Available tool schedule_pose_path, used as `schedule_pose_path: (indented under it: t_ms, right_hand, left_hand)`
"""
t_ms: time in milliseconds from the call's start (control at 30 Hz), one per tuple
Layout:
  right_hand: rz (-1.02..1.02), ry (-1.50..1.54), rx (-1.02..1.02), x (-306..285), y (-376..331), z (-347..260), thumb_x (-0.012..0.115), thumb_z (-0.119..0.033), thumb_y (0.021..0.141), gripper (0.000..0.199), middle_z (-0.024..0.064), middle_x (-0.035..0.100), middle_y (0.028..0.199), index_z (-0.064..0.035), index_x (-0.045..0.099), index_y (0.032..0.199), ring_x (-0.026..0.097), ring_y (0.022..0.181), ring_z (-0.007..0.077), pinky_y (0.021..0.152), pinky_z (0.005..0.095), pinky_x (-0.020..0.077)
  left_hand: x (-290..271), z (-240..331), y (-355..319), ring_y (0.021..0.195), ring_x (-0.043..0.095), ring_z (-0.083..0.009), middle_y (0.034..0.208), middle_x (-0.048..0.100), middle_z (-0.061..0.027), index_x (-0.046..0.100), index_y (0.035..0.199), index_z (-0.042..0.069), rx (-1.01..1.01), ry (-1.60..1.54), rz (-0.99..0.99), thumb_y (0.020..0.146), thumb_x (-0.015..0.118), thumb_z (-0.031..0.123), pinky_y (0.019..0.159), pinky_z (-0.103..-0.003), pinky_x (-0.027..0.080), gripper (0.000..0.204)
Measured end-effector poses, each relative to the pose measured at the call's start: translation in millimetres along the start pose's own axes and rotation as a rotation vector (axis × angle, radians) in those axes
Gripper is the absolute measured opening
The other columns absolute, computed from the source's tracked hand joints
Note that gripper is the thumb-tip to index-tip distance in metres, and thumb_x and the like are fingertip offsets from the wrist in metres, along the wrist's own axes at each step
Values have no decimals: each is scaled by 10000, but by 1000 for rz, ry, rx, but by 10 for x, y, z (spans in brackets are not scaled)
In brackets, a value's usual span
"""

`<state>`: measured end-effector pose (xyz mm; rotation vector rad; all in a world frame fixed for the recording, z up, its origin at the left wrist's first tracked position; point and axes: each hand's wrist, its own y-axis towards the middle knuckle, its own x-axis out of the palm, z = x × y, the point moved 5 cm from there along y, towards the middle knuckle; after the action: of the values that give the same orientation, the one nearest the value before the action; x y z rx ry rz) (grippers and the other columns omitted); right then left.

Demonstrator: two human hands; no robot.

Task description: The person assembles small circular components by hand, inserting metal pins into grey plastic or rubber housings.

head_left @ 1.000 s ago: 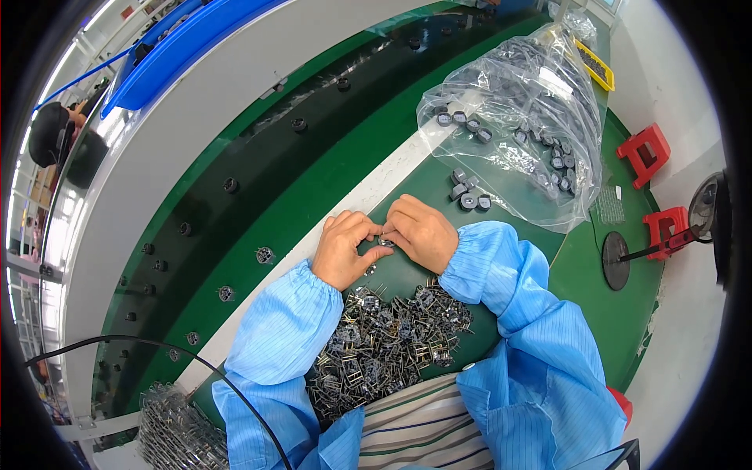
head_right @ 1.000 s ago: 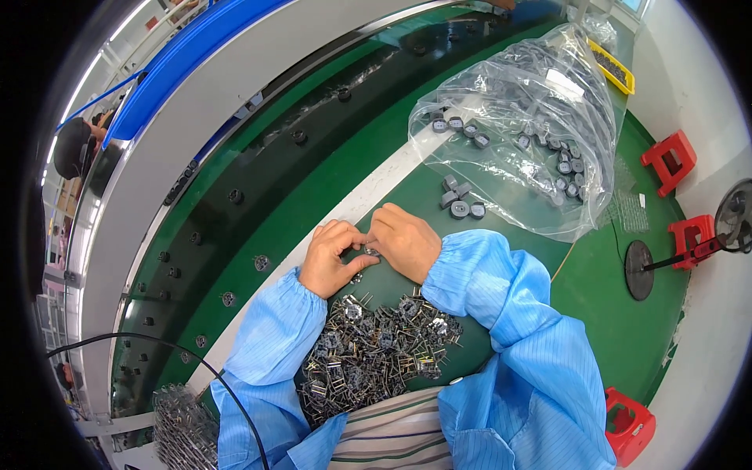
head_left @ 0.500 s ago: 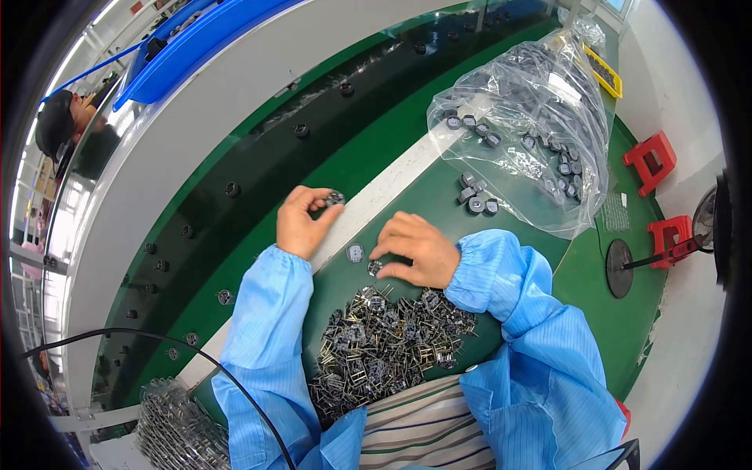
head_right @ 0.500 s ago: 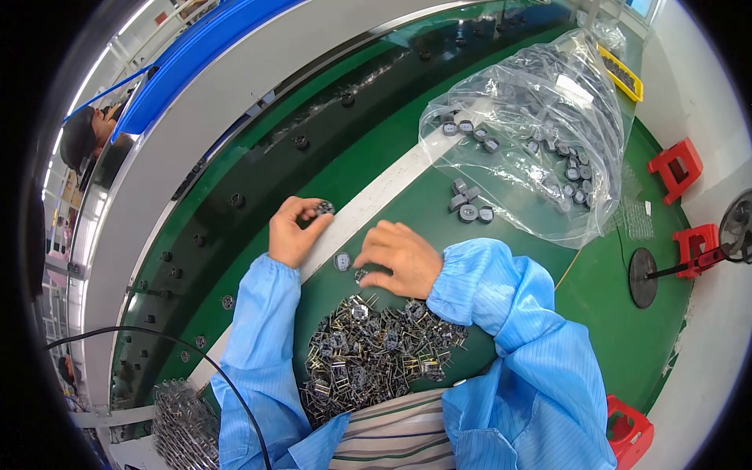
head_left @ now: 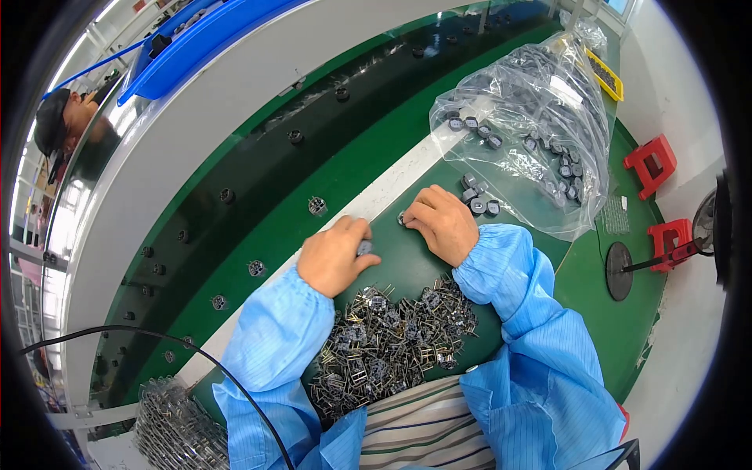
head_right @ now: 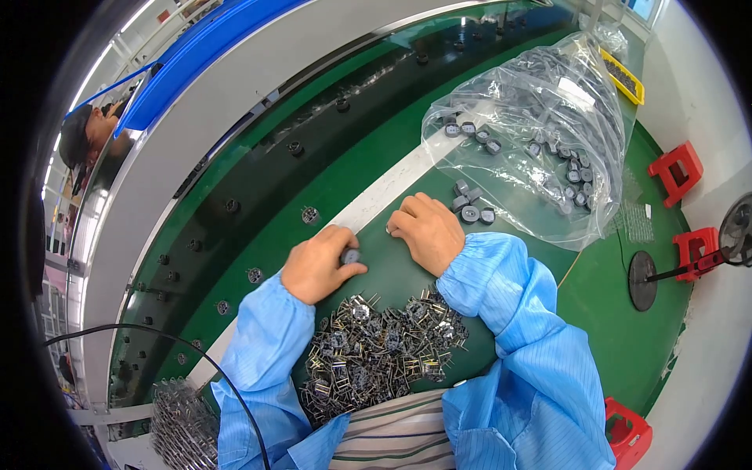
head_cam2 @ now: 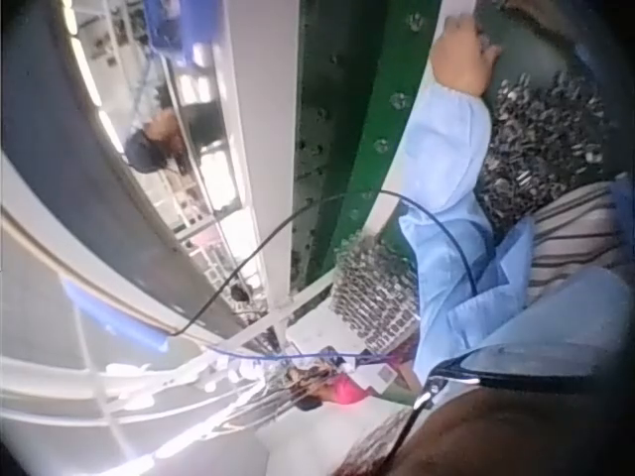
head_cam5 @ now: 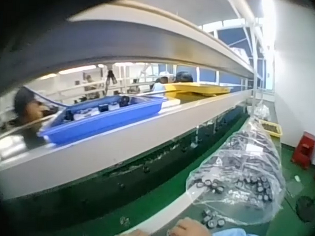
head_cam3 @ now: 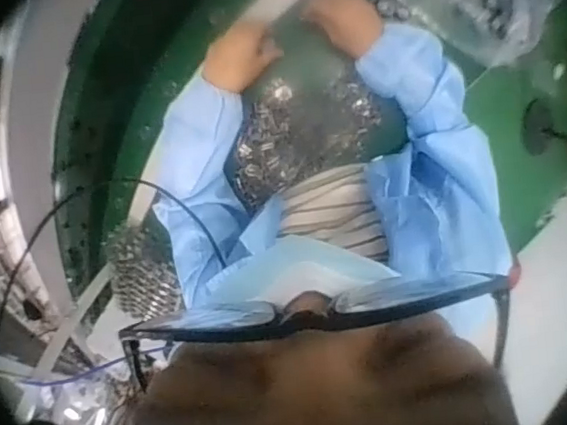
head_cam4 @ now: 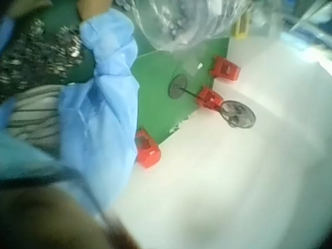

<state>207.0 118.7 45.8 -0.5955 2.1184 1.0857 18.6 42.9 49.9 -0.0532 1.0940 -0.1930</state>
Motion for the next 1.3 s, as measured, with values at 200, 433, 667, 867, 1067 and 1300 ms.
schedule_pose_path:
  t_ms: [200,433,667,867,1067,1300]
  right_hand:
    - [35,-64,12,-51,-4,28,750,23,774,172,66,615,921,-60,667,900,599,887,300,753,405,478]
    - [73,-27,129,-71,24,-8,781,-12,774,181,52,624,918,-71,670,905,600,909,275,779,405,444]
    - [57,296,135,70,-6,38,811,-74,795,104,9,652,894,-86,728,856,589,918,236,785,374,406]
    - [18,169,64,153,-4,-75,813,-81,795,104,5,643,875,-88,728,855,582,897,220,798,378,386]
    - [85,-101,-99,123,39,-253,834,-106,731,175,11,616,855,-83,691,830,579,886,224,781,386,397]
    - [33,34,-45,137,7,-203,839,-146,749,209,35,622,892,-81,703,893,586,904,258,781,397,418]
  left_hand:
    - [194,142,107,843,659,-251,1059,626,-83,665,1165,105,291,-196,281,820,834,109,722,-368,540,384]
    - [224,68,169,917,656,-301,1073,585,-88,642,1147,87,162,-283,277,766,887,188,761,-401,547,464]
    - [290,41,183,945,658,-300,1055,595,-76,656,1023,73,189,-242,285,751,907,227,763,-418,545,401]
    - [315,50,189,922,671,-284,1039,615,-58,672,1007,79,169,-238,287,743,920,259,736,-406,551,405]
    - [302,56,174,889,673,-268,1026,620,-50,682,997,77,180,-244,312,739,923,242,714,-396,551,389]
    - [315,58,183,868,667,-262,1031,624,-54,691,1014,75,147,-250,309,743,921,227,708,-379,549,387]
